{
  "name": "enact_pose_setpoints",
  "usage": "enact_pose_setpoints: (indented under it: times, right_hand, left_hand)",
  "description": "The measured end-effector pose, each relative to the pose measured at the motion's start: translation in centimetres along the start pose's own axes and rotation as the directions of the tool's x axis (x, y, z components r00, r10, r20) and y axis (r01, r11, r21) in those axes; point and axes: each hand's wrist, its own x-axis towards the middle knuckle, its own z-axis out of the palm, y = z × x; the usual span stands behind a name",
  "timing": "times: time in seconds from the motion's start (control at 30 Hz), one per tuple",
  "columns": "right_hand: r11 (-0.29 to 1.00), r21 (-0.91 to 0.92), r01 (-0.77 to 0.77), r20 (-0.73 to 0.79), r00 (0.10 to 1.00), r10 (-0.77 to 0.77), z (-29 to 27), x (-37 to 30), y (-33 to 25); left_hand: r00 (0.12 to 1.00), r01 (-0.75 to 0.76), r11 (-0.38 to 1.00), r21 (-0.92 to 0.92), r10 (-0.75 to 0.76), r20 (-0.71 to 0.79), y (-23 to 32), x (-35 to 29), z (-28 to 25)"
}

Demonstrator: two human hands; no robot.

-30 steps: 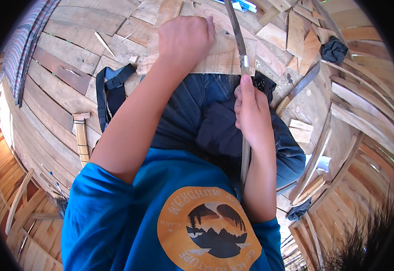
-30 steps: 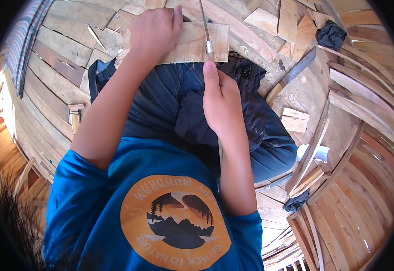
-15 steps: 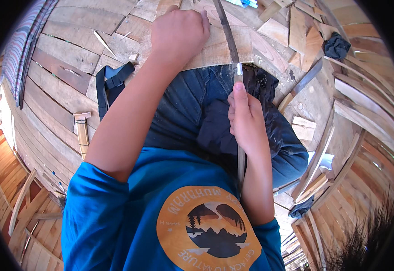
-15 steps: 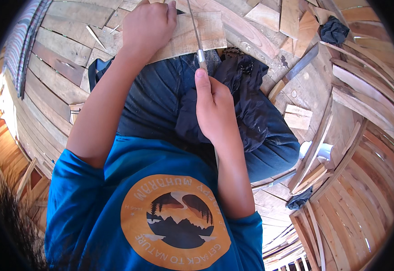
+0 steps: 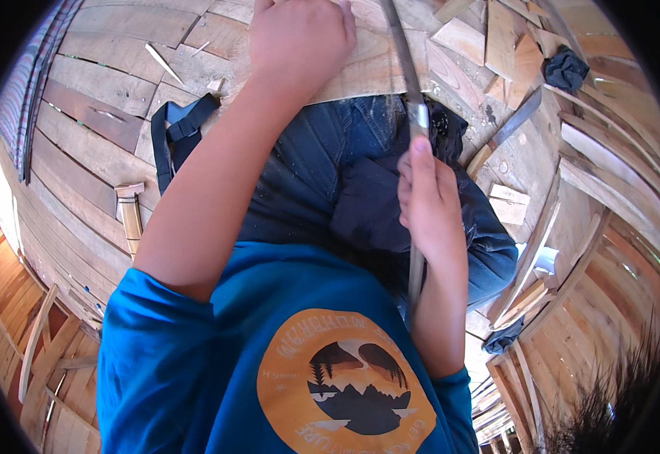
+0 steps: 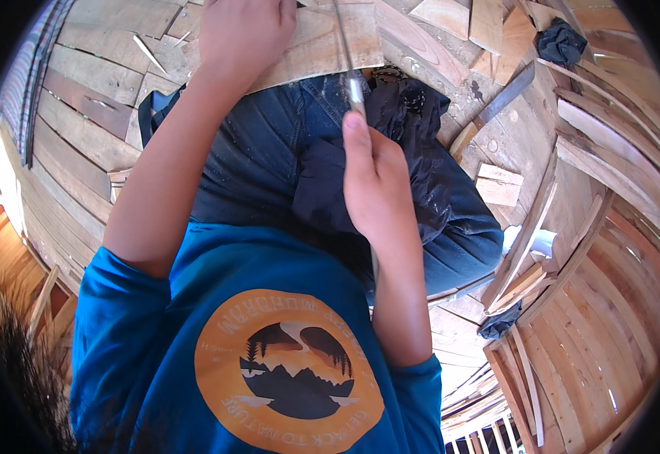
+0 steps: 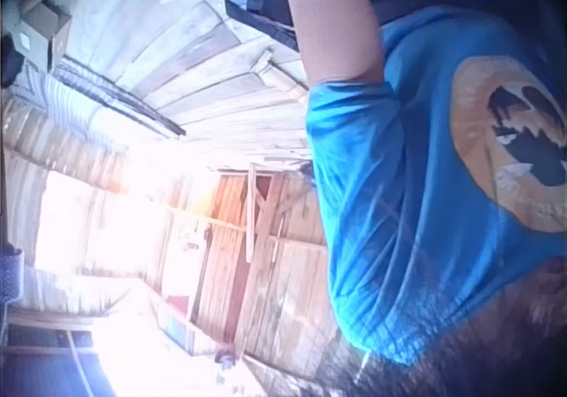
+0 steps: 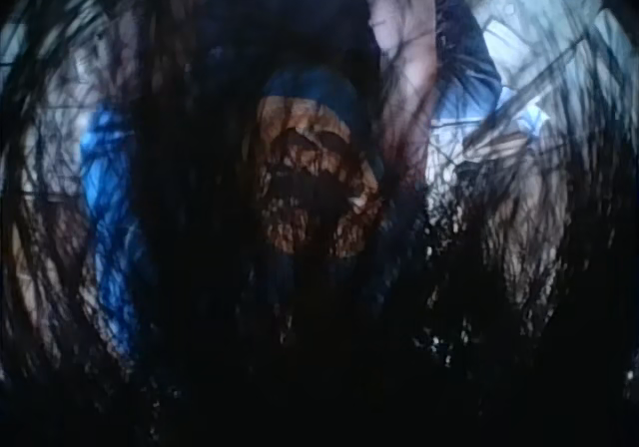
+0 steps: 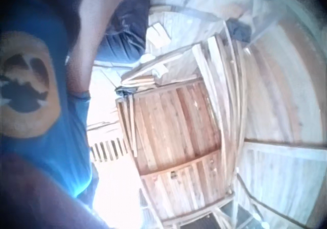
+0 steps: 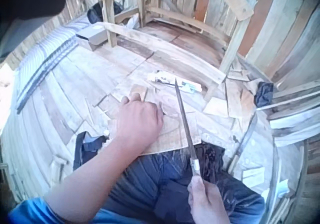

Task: The person saws a piece of wood held in their hand, turns it over to check the cut, and then continues sawing the wood from different angles.

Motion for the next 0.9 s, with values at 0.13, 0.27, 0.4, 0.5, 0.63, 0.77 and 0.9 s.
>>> enact_pose_setpoints:
  times: [0.13,0.27,0.4,0.5,0.63,0.77,0.9]
  right_hand:
    - [0.994,-0.105,0.028,-0.024,0.999,-0.031,1.4,3.0,-1.0]
    - [0.989,-0.144,0.034,-0.063,0.997,-0.044,0.4,1.2,-1.1]
    - [0.989,-0.147,-0.01,-0.08,0.997,-0.002,-0.2,-0.1,-0.7]
    - [0.996,-0.082,0.041,-0.085,0.995,-0.048,0.1,-1.0,-0.9]
    - [0.999,0.001,0.04,-0.043,0.998,-0.04,-0.8,-5.2,-2.0]
    - [0.997,-0.047,-0.06,-0.038,0.998,0.058,-1.2,-5.1,0.6]
    - [0.999,-0.038,-0.031,-0.032,0.999,0.03,0.0,-2.3,1.1]
  left_hand:
    - [1.0,-0.02,0.999,0.036,0.02,-0.002,-0.7,0.1,0.1]
    - [0.996,0.001,1.0,0.011,0.0,-0.084,-0.6,-0.4,0.4]
    - [0.995,-0.037,0.996,-0.086,0.029,-0.099,0.1,-0.6,0.8]
    - [0.994,-0.021,0.997,-0.081,0.012,-0.112,0.0,0.0,1.2]
    - [0.997,0.048,0.997,-0.054,-0.051,-0.055,-0.1,0.3,0.9]
    - [0.997,0.057,0.998,-0.028,-0.059,-0.049,0.3,0.4,1.1]
    - [1.0,0.001,1.0,0.0,-0.001,-0.023,0.2,0.3,0.7]
